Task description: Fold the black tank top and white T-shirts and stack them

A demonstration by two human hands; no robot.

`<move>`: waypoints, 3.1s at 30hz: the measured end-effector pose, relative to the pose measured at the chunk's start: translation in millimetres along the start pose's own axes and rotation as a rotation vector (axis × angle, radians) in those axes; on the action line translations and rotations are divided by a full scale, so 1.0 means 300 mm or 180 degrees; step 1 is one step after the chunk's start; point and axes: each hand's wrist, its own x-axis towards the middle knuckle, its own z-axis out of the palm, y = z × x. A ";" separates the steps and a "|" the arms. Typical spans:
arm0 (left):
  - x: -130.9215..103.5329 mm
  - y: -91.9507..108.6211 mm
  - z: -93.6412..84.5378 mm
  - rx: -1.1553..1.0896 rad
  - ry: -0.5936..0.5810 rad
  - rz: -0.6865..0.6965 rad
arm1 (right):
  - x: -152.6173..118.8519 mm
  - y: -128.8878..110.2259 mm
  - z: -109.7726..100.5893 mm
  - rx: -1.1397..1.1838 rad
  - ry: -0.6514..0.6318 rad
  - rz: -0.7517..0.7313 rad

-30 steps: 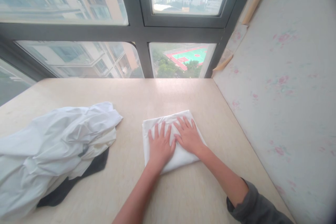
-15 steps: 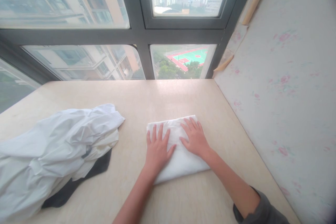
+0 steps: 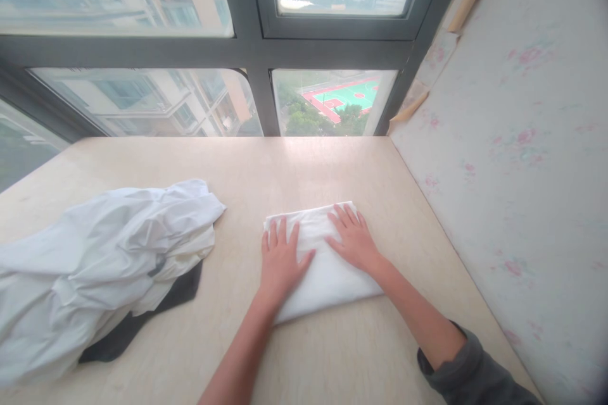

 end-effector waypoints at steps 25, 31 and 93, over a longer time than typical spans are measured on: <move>-0.151 -0.165 -0.092 -0.1358 0.0535 -0.0762 | -0.028 0.077 -0.006 -0.0211 0.0119 0.0274; -0.148 -0.171 -0.089 -0.1324 0.0529 -0.0712 | 0.272 0.372 -0.035 -0.0424 0.0154 0.0481; 0.017 -0.128 -0.609 0.0341 0.0820 -0.0002 | -0.223 0.083 0.098 0.0123 0.0943 0.0360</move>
